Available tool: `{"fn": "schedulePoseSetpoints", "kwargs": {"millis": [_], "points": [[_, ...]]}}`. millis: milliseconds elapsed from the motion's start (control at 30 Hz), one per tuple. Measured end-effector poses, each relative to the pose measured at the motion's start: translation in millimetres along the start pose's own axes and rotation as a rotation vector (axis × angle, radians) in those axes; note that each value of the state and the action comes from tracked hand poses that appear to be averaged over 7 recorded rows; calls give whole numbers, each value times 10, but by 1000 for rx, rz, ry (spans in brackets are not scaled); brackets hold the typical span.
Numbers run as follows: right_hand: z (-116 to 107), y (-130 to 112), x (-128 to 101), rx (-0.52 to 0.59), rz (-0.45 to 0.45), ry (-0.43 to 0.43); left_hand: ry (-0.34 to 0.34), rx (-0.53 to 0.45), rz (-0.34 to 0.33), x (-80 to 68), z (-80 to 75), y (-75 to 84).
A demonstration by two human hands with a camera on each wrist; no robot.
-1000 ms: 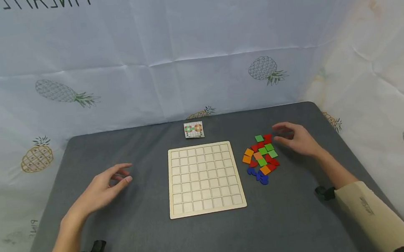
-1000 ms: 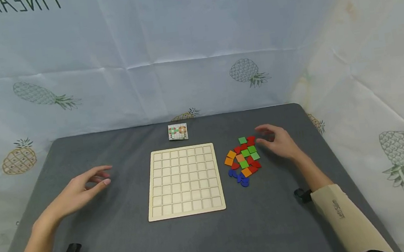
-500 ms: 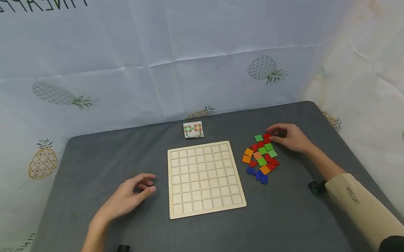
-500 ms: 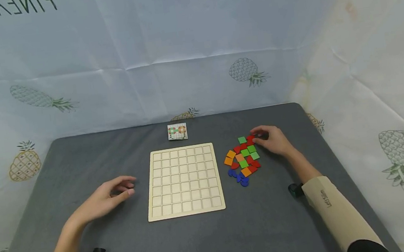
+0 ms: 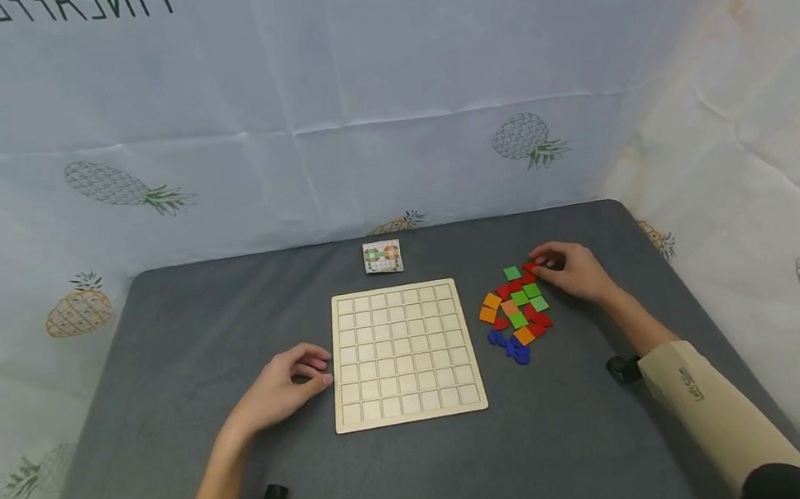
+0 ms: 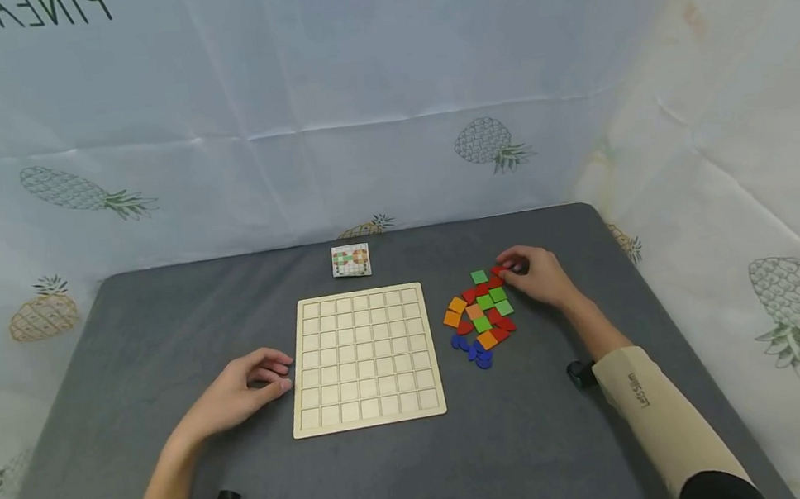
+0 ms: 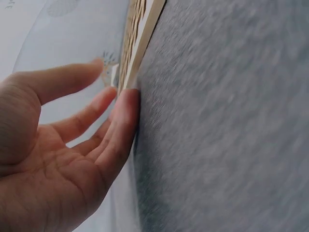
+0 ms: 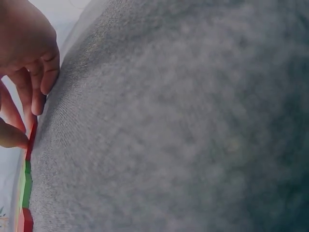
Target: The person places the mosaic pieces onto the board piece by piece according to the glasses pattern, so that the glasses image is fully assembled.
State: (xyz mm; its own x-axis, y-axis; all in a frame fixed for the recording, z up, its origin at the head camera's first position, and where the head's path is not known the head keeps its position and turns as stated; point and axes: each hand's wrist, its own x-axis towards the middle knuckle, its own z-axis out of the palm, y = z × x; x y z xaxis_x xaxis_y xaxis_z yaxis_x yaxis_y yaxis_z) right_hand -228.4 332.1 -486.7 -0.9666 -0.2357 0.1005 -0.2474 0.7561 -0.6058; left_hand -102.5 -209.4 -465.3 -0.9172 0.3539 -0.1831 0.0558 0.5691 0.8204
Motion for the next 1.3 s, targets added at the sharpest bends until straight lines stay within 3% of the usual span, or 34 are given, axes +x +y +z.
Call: {"fn": "schedulePoseSetpoints", "kwargs": {"millis": [333,767,1300], "points": [[-22,26,33,0,56,-35,16,-86,4,-16,134,11],[-123,106,80,41,47,-122,58,-76,-43,-10,156,37],[-108,84,84,-57,27,-70,70,-90,-62,-6,189,10]]}}
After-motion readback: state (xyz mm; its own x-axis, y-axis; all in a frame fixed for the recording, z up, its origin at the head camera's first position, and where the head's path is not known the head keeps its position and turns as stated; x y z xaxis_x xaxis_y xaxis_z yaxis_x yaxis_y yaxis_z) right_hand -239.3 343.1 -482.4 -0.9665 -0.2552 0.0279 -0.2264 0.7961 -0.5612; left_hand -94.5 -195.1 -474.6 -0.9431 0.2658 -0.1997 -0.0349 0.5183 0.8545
